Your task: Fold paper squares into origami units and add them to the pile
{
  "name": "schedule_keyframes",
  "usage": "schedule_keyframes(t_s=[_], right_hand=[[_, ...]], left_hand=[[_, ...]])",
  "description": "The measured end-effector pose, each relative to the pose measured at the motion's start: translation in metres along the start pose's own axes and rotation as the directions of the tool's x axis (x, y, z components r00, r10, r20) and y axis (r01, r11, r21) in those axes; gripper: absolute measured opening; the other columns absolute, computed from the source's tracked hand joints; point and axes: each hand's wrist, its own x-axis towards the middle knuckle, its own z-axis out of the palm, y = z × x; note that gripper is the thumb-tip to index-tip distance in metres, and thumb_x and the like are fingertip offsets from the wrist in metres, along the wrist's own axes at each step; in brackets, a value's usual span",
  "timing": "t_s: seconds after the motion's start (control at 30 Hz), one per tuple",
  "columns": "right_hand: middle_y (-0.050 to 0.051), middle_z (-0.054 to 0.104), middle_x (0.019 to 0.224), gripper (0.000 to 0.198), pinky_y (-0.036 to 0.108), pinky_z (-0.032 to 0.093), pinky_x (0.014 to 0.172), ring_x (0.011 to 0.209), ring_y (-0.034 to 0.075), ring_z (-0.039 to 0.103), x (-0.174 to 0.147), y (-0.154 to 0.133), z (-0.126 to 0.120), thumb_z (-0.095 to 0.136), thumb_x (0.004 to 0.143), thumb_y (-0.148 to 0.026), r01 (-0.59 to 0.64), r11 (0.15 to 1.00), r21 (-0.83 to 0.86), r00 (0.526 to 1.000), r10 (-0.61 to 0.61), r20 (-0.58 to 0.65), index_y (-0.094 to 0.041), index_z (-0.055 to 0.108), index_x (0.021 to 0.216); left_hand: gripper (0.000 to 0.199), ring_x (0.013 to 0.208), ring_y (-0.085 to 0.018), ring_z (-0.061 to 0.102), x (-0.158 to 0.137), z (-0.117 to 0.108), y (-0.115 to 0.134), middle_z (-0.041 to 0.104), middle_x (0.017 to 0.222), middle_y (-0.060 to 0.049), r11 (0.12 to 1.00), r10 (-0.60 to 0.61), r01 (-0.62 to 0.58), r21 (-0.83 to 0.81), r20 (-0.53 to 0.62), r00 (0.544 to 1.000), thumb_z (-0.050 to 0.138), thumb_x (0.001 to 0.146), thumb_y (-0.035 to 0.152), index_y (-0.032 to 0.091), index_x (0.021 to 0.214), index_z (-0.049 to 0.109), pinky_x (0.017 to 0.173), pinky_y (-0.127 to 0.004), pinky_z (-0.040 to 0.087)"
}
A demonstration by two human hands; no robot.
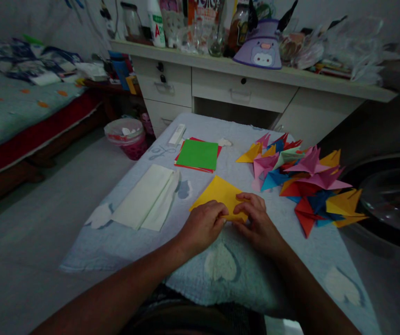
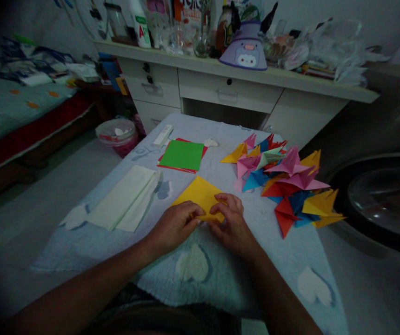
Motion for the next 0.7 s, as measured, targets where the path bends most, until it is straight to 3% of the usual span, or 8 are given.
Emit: schedule_keyframes(t_s=[0.13,0.3,0.53,0.7], right_hand=[[0.014,0.043,0.135,0.049,0.054,0.031,0.105,0.130,0.033,0.036,-0.002,0.004,-0.003,0.066,0.072,-0.025,0.052,0.995,-0.085,0.998,-0.050,0.025,-0.022,0.050,0.118],[0.015,0.043,0.136,0.057,0.054,0.032,0.104,0.129,0.033,0.037,-0.001,0.013,0.003,0.056,0.067,-0.010,0.069,0.984,-0.164,0.997,-0.072,-0.017,-0.021,0.049,0.123],[0.009,0.050,0.129,0.037,0.051,0.036,0.100,0.124,0.030,0.043,0.001,0.018,0.004,0.053,0.068,-0.004,0.034,0.981,-0.193,0.992,-0.057,-0.113,-0.025,0.059,0.097],[0.006,0.055,0.122,0.035,0.050,0.036,0.100,0.120,0.028,0.044,0.001,0.014,0.002,0.048,0.057,0.002,0.076,0.977,-0.201,0.982,-0.108,-0.153,-0.023,0.057,0.081]], left_hand=[[0.014,0.085,-0.015,0.058,-0.016,-0.009,0.000,0.059,0.086,-0.001,0.996,0.083,-0.084,-0.026,-0.027,0.996,0.049,0.083,0.008,0.020,0.083,0.057,0.075,-0.027,0.045],[0.018,0.090,-0.015,0.056,-0.031,-0.015,-0.008,0.055,0.095,-0.002,0.992,0.120,-0.121,-0.046,-0.025,0.993,0.048,0.080,0.005,0.021,0.086,0.054,0.079,-0.027,0.045],[0.023,0.098,-0.016,0.055,-0.032,-0.030,-0.020,0.053,0.100,-0.004,0.975,0.220,-0.220,-0.022,0.028,0.975,0.043,0.078,0.001,0.021,0.086,0.049,0.085,-0.029,0.046],[0.028,0.101,-0.016,0.055,-0.024,-0.043,-0.032,0.052,0.105,-0.005,0.969,0.236,-0.237,0.065,0.018,0.972,0.038,0.076,-0.002,0.020,0.091,0.049,0.086,-0.030,0.048]])
